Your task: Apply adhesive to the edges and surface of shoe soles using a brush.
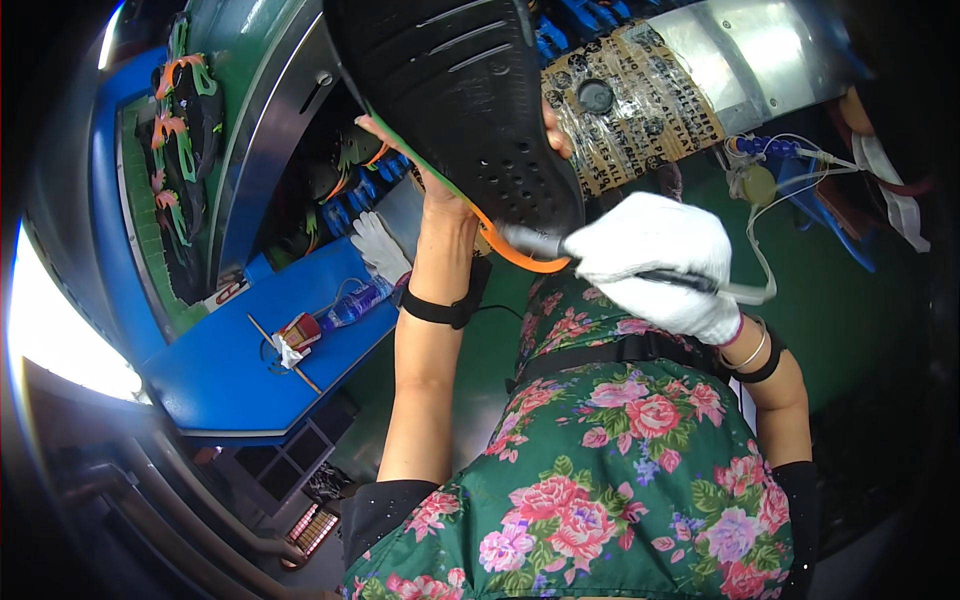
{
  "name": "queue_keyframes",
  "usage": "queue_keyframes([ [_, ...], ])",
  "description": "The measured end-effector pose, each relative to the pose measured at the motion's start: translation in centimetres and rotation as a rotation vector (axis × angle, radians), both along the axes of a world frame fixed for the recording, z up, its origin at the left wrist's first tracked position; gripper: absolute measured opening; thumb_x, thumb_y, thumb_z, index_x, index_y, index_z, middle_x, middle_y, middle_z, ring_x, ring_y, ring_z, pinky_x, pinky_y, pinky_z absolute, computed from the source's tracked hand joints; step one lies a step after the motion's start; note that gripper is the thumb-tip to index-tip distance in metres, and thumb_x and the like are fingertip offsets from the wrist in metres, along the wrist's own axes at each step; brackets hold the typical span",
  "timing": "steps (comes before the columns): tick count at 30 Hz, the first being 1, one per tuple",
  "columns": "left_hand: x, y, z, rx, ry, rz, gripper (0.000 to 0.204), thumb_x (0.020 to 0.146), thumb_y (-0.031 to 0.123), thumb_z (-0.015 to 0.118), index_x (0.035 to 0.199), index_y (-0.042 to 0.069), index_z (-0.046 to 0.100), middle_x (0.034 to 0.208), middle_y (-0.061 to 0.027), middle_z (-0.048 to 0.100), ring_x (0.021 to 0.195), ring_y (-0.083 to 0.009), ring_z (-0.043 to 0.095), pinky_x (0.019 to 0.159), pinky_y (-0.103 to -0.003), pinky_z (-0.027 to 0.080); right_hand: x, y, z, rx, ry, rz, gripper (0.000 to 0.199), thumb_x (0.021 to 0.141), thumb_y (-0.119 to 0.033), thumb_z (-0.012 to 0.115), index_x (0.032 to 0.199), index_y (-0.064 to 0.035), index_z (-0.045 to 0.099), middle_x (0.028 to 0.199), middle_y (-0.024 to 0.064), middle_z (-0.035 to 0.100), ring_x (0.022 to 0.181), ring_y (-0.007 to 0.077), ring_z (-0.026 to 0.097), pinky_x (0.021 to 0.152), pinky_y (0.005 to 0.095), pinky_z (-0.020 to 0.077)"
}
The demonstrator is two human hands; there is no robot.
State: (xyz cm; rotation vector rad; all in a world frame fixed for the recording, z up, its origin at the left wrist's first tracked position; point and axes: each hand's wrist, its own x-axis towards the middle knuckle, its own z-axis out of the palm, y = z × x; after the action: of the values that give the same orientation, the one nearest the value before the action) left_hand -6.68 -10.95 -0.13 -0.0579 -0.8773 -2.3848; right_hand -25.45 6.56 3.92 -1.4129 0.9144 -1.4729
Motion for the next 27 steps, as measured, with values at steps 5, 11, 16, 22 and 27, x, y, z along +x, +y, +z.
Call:
queue_keyframes([
  [5,-0.5,-0.2,1.0,0.116,0.032,-0.018,0.115,0.081,0.096,0.042,0.144,0.001,0.053,0.129,-0.0227,0.064,0.112,-0.0355,0.07,0.093,-0.053,0.061,1.1,0.6,-0.7,-0.234,0.341,0.013,0.028,0.079,-0.003,0.078,0.106,-0.0101,0.079,0.107,0.009,0.079,0.094,0.0274,0.075,0.079,0.0372,0.0611],
  [11,0.5,0.0,1.3,0.221,-0.035,-0.046,0.123,0.078,0.099,0.037,0.152,0.0,0.046,0.133,-0.0257,0.065,0.114,-0.0373,0.072,0.09,-0.05,0.065,0.3,-1.0,-0.1,-0.186,0.143,0.156,0.022,0.083,-0.01,0.08,0.104,-0.0084,0.079,0.107,0.0099,0.08,0.093,0.0275,0.076,0.077,0.0386,0.0612],
  [16,2.1,-0.1,-0.2,0.17,-0.581,0.071,0.111,0.086,0.09,0.041,0.154,0.002,0.046,0.141,-0.0246,0.063,0.122,-0.0337,0.069,0.094,-0.044,0.065,2.2,-0.3,-1.4,-0.263,0.457,0.27,0.025,0.083,-0.006,0.078,0.107,-0.0099,0.079,0.107,0.0096,0.078,0.091,0.0283,0.075,0.079,0.0388,0.0608],
  [22,2.6,0.2,-0.9,0.041,-0.801,0.015,0.097,0.088,0.083,0.053,0.142,0.002,0.061,0.13,-0.0212,0.07,0.115,-0.0266,0.073,0.093,-0.037,0.064,0.5,-2.7,-1.5,-0.291,0.207,0.321,0.029,0.081,-0.003,0.078,0.109,-0.0093,0.078,0.111,0.0108,0.079,0.094,0.0299,0.075,0.079,0.0396,0.0612],
  [27,1.3,-0.5,-2.1,-0.205,-1.05,-0.027,0.093,0.099,0.079,0.038,0.147,0.002,0.056,0.136,-0.0203,0.067,0.118,-0.0289,0.071,0.095,-0.042,0.063,0.3,-2.6,-0.8,-0.304,0.304,0.43,0.025,0.081,-0.008,0.078,0.106,-0.0107,0.077,0.104,0.0091,0.077,0.091,0.0301,0.073,0.076,0.0394,0.0592],
])
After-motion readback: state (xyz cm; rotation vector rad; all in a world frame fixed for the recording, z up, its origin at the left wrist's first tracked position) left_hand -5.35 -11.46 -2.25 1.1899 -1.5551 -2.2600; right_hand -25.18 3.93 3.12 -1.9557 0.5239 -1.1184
